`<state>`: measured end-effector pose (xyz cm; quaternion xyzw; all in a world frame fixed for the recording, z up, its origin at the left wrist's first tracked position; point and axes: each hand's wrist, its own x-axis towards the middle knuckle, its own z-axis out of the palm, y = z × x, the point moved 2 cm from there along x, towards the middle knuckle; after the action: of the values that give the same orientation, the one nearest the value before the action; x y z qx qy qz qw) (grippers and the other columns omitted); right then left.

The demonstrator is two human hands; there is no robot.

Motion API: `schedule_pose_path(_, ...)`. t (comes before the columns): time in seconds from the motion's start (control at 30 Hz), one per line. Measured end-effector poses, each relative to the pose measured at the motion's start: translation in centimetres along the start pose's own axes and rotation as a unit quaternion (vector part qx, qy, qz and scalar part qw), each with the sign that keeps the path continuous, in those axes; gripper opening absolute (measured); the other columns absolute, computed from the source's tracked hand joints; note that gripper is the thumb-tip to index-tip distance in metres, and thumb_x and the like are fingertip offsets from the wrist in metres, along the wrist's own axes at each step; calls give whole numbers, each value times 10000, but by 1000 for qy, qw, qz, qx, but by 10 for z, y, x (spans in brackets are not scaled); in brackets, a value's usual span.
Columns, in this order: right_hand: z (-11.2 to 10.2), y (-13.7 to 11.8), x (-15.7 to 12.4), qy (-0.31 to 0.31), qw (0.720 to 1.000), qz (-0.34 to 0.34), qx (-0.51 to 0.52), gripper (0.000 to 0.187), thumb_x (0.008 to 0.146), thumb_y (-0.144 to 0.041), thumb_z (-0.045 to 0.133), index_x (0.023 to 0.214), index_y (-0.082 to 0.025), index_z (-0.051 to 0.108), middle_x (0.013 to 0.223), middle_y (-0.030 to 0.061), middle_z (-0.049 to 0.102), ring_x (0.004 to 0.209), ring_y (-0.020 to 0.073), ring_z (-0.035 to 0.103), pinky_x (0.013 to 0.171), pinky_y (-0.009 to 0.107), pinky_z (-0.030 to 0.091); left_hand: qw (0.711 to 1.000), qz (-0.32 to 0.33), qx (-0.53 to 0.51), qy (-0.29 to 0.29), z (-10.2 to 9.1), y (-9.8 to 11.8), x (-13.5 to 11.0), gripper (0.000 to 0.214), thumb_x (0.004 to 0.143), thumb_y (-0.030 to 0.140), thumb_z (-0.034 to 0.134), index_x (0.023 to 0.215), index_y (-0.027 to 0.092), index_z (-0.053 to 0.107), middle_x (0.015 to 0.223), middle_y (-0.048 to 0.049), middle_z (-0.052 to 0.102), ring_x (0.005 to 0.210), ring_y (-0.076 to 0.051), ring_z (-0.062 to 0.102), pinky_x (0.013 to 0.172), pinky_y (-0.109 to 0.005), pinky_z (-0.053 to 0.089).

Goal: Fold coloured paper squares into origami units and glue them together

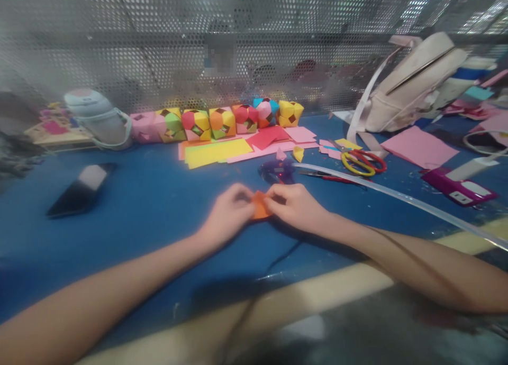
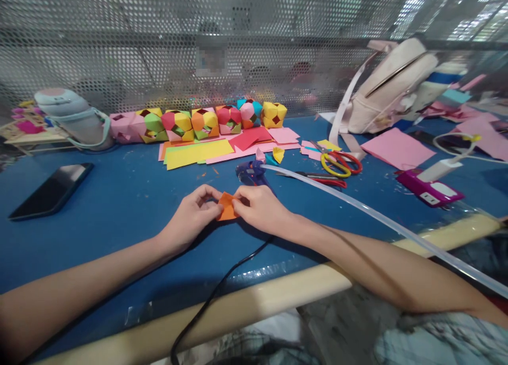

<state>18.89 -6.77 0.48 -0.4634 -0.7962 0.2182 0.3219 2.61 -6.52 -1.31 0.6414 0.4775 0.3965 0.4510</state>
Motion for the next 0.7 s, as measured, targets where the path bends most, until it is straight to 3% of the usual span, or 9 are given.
schedule_pose_path(0.2, -7, -5, 0, -14, 999, 16, 50, 255, 849, -274, 463, 667, -153, 594, 616, -3, 617, 558, 90, 525, 543, 198, 384, 1000, -11, 3, -27, -1, -1, -1, 289, 798, 395, 545, 856, 165, 712, 854, -40, 702, 790, -169, 603, 736, -273, 456)
schedule_pose_path(0.37, -7, -4, 1, -9, 998, 12, 58, 247, 851, -282, 466, 699, -147, 607, 633, -4, 624, 567, 87, 525, 545, 197, 380, 1000, -15, 3, -19, -3, -2, -2, 288, 784, 399, 574, 864, 169, 729, 914, -45, 721, 840, -192, 623, 770, -285, 465)
schedule_pose_path(0.53, -4, 0, 0, 15, 1000, -16, 18, 217, 823, -222, 473, 669, -148, 607, 634, 5, 641, 562, 89, 536, 550, 201, 386, 999, -8, -19, -29, 0, 1, 0, 349, 749, 381, 626, 1030, 185, 692, 1036, -56, 699, 947, -210, 612, 840, -315, 466)
schedule_pose_path(0.7, -2, -3, -2, -3, 998, -70, 2, 224, 830, -209, 463, 668, -150, 606, 621, 8, 631, 558, 90, 531, 563, 203, 395, 999, 5, 4, -37, 0, 4, -2, 278, 779, 391, 584, 884, 176, 726, 936, -45, 718, 892, -206, 621, 798, -297, 469)
